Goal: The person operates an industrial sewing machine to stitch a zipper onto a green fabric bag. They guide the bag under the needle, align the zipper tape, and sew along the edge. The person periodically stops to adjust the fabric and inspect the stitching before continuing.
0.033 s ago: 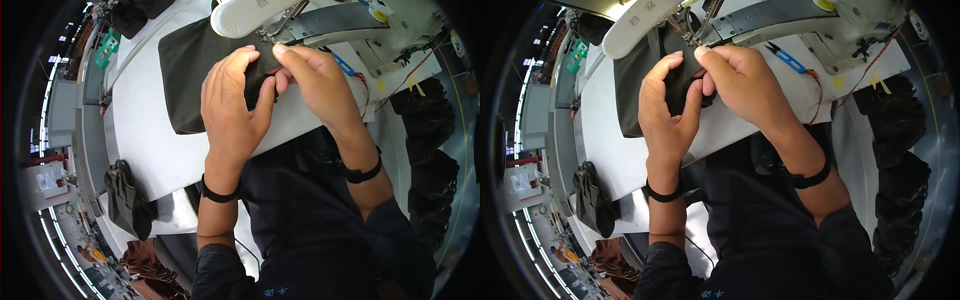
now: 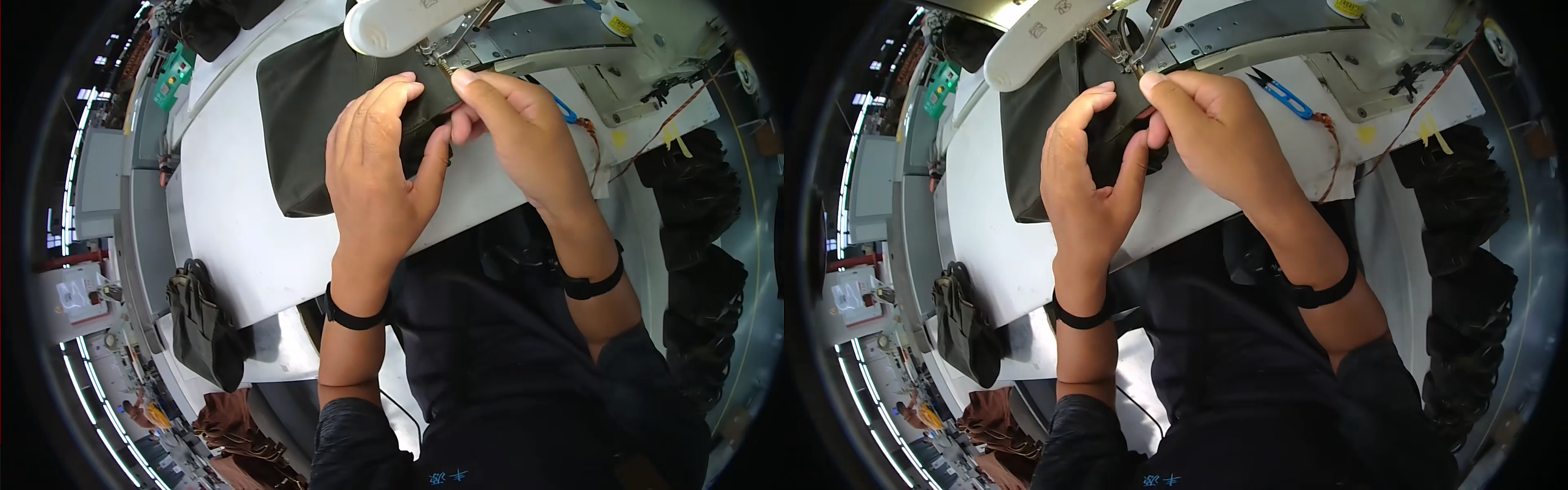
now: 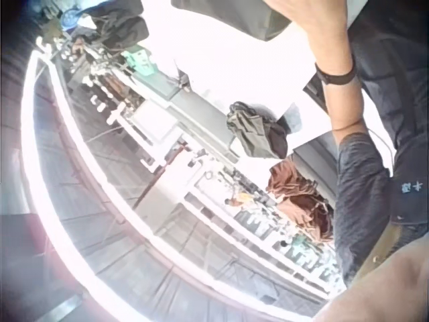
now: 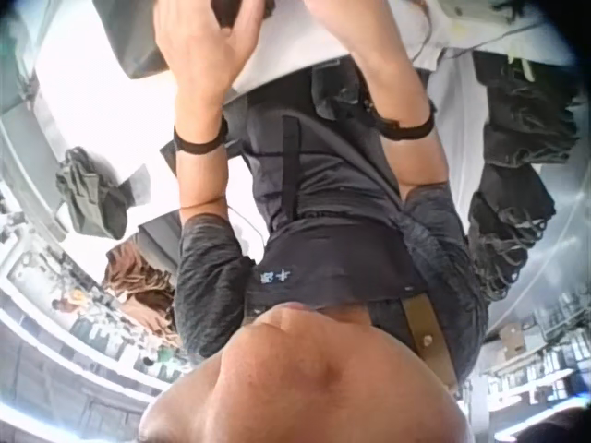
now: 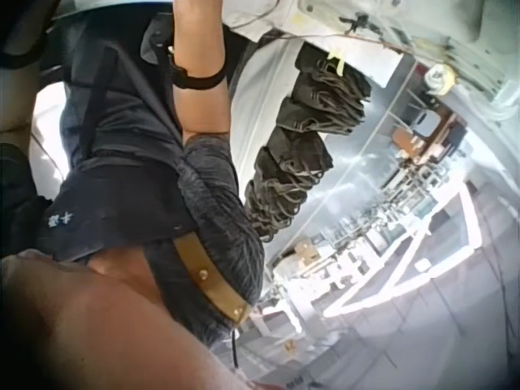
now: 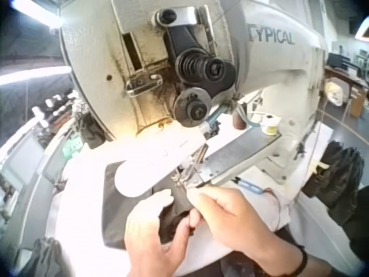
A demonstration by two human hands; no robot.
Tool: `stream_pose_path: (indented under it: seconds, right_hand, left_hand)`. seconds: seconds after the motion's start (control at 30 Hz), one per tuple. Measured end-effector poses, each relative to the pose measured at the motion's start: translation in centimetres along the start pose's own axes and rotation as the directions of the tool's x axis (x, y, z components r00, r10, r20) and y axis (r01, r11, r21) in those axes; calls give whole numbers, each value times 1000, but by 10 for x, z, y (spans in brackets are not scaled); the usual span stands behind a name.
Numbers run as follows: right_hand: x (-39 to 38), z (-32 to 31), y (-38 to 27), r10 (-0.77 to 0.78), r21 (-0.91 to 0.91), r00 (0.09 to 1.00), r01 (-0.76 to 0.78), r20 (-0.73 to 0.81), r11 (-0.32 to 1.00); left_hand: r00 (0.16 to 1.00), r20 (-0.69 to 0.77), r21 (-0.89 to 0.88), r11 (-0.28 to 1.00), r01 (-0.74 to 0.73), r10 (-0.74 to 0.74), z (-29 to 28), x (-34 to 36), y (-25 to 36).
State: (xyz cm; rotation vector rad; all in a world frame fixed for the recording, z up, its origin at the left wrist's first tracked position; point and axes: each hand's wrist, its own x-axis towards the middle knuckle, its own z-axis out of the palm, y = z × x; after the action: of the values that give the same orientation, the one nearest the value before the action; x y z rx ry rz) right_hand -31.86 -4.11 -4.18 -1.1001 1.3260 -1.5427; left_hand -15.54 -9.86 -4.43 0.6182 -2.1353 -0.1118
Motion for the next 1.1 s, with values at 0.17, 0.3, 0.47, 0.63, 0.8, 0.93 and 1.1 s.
stream_pose_path:
  seconds: [0.17,0.3,0.47,0.63,0.8,0.93,1.1]
  right_hand:
    - [2,-8,-14,72,167,996,-81,61,983]
    - [0,-5,-18,80,101,992,-90,92,991]
    - [0,-1,-7,126,257,986,-149,106,955]
    - [3,3,-1,96,313,990,-123,99,942]
    - [-4,9,-6,154,433,986,-165,62,886]
    - [1,11,-10,191,441,981,-182,25,879]
    - [3,14,-17,204,411,979,-184,-4,893]
  left_hand:
    - [1000,10,125,992,17,-18,0,0,13]
    - [998,-44,178,983,40,-33,7,0,16]
    - [984,-176,176,984,13,18,10,11,14]
    - [982,-177,185,982,-37,70,6,10,11]
    - [980,-138,170,979,-117,141,2,10,3]
    - [992,-74,160,983,-85,98,-6,18,6]
    - [994,-62,153,985,-77,87,-5,23,1]
